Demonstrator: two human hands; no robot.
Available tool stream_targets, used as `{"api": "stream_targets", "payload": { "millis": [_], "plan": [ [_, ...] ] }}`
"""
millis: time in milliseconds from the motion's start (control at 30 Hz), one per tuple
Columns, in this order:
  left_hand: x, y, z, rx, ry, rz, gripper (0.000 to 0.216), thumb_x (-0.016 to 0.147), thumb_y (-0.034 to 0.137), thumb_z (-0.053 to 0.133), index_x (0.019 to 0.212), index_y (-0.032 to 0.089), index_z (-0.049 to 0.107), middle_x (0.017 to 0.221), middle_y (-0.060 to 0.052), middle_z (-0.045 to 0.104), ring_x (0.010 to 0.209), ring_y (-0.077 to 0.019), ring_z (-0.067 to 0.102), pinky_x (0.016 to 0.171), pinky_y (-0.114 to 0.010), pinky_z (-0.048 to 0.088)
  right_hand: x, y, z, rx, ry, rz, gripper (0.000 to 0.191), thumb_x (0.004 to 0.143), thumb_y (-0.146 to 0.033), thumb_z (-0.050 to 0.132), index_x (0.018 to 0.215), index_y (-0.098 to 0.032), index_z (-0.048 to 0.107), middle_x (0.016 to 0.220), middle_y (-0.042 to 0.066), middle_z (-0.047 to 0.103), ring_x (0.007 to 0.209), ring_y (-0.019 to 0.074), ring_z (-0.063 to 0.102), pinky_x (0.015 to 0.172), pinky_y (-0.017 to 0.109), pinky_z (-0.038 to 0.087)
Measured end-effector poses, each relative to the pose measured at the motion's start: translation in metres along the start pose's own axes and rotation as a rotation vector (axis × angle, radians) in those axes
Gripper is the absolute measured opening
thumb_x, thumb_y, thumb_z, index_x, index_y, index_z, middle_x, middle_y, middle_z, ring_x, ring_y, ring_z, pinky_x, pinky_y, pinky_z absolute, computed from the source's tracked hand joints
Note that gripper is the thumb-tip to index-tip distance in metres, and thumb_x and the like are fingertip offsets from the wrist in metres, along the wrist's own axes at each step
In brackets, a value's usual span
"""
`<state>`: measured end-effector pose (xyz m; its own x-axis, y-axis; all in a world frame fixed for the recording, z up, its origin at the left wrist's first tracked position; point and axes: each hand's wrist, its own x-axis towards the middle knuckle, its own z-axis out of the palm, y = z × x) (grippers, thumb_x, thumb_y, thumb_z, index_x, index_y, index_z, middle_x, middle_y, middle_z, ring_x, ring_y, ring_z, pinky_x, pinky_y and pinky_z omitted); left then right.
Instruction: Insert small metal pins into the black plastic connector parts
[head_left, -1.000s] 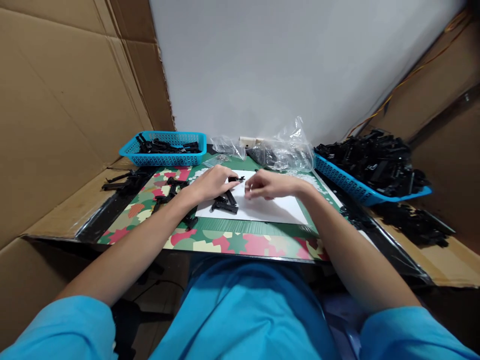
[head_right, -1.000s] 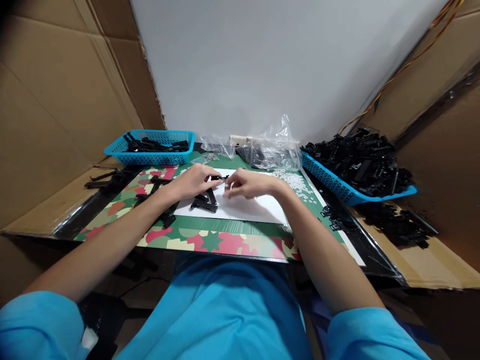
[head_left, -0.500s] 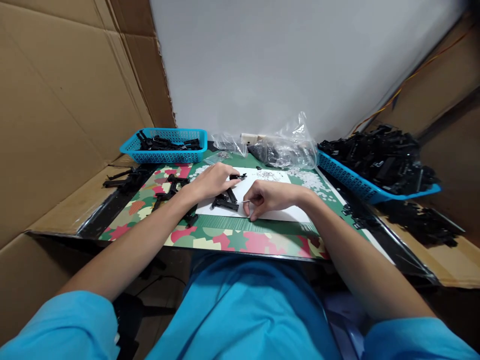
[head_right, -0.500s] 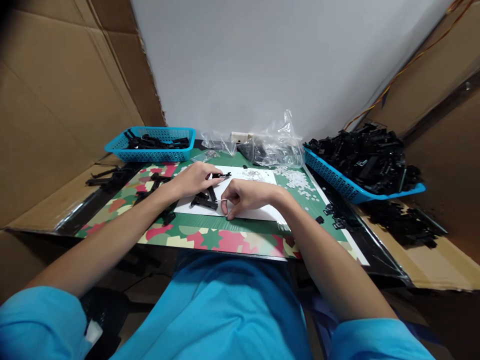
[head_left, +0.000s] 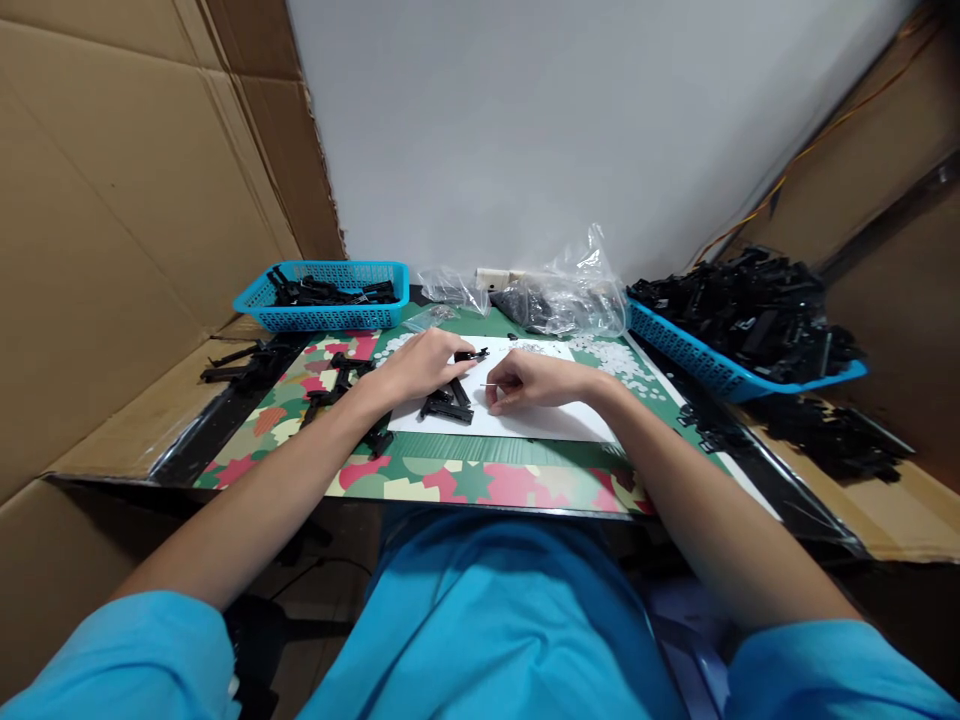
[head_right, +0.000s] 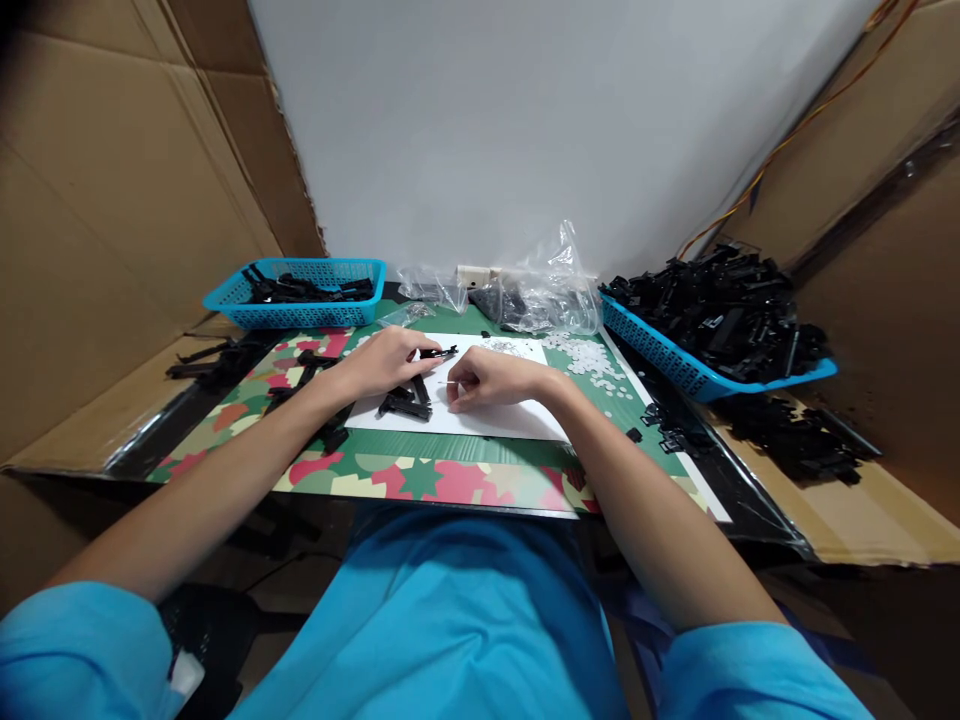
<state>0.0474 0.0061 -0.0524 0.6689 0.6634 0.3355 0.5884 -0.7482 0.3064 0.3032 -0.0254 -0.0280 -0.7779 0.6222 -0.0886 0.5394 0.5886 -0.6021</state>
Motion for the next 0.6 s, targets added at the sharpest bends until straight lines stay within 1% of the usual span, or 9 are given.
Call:
{"api": "stream_targets", "payload": {
  "millis": [100, 200, 267, 300, 367, 433, 500, 600],
  "plan": [
    [0.001, -0.003, 0.003, 0.004, 0.007, -0.008, 0.030, 0.101, 0.036, 0.067, 0.124, 0.023, 0.082, 0.116, -0.009, 0.083, 0.094, -0.0246, 0.075, 0.080, -0.035, 0.051, 0.001, 0.003, -0.001, -0.035, 0.069, 0.046, 0.027, 0.091, -0.040, 0.076, 0.082, -0.015, 0.072, 0.068, -0.003, 0.051, 0.064, 0.0115, 0.036, 0.060, 0.030, 0.025],
    [0.001, -0.004, 0.003, 0.000, 0.002, -0.011, 0.032, 0.101, 0.037, 0.067, 0.126, 0.024, 0.082, 0.118, -0.009, 0.083, 0.096, -0.0249, 0.075, 0.082, -0.035, 0.052, 0.002, 0.007, -0.002, -0.048, 0.129, 0.111, 0.034, 0.094, -0.044, 0.071, 0.076, -0.015, 0.069, 0.067, -0.002, 0.050, 0.064, 0.0118, 0.032, 0.060, 0.031, 0.023],
    [0.001, -0.002, 0.002, -0.005, -0.002, -0.013, 0.033, 0.102, 0.038, 0.066, 0.127, 0.024, 0.082, 0.117, -0.010, 0.083, 0.095, -0.0249, 0.075, 0.081, -0.035, 0.053, 0.001, 0.010, -0.003, -0.042, 0.169, 0.142, 0.035, 0.097, -0.045, 0.067, 0.079, -0.015, 0.071, 0.067, -0.001, 0.051, 0.063, 0.0122, 0.032, 0.060, 0.031, 0.023],
    [0.001, -0.001, 0.002, -0.008, -0.001, -0.016, 0.033, 0.102, 0.039, 0.066, 0.126, 0.024, 0.082, 0.117, -0.010, 0.083, 0.096, -0.0250, 0.075, 0.082, -0.035, 0.053, 0.000, 0.012, -0.004, -0.034, 0.183, 0.149, 0.033, 0.097, -0.045, 0.067, 0.084, -0.015, 0.074, 0.067, -0.001, 0.053, 0.063, 0.0123, 0.033, 0.060, 0.031, 0.024],
    [0.000, 0.000, 0.001, -0.016, 0.001, -0.023, 0.032, 0.101, 0.039, 0.067, 0.125, 0.025, 0.082, 0.118, -0.011, 0.082, 0.098, -0.0252, 0.076, 0.084, -0.035, 0.053, -0.002, 0.015, -0.007, -0.015, 0.182, 0.133, 0.030, 0.096, -0.044, 0.069, 0.102, -0.015, 0.078, 0.068, -0.001, 0.056, 0.062, 0.0125, 0.036, 0.060, 0.031, 0.025],
    [0.000, 0.001, 0.000, -0.024, 0.001, -0.030, 0.032, 0.101, 0.039, 0.067, 0.125, 0.025, 0.083, 0.118, -0.011, 0.082, 0.099, -0.0253, 0.076, 0.084, -0.035, 0.053, -0.004, 0.019, -0.009, -0.011, 0.144, 0.085, 0.032, 0.093, -0.043, 0.074, 0.112, -0.017, 0.079, 0.066, -0.004, 0.054, 0.061, 0.0123, 0.036, 0.060, 0.030, 0.026],
    [0.000, 0.001, 0.001, -0.027, -0.004, -0.035, 0.032, 0.100, 0.039, 0.068, 0.125, 0.025, 0.083, 0.117, -0.011, 0.082, 0.096, -0.0249, 0.075, 0.082, -0.036, 0.053, -0.004, 0.022, -0.010, -0.017, 0.108, 0.040, 0.031, 0.091, -0.042, 0.077, 0.111, -0.018, 0.081, 0.064, -0.005, 0.050, 0.060, 0.0118, 0.035, 0.060, 0.030, 0.025],
    [0.000, 0.001, 0.001, -0.016, -0.010, -0.032, 0.033, 0.101, 0.039, 0.067, 0.126, 0.024, 0.083, 0.114, -0.011, 0.083, 0.092, -0.0243, 0.075, 0.080, -0.035, 0.052, -0.003, 0.025, -0.009, -0.016, 0.091, 0.019, 0.028, 0.089, -0.041, 0.078, 0.105, -0.018, 0.082, 0.064, -0.006, 0.047, 0.061, 0.0113, 0.035, 0.061, 0.030, 0.024]
  ]
}}
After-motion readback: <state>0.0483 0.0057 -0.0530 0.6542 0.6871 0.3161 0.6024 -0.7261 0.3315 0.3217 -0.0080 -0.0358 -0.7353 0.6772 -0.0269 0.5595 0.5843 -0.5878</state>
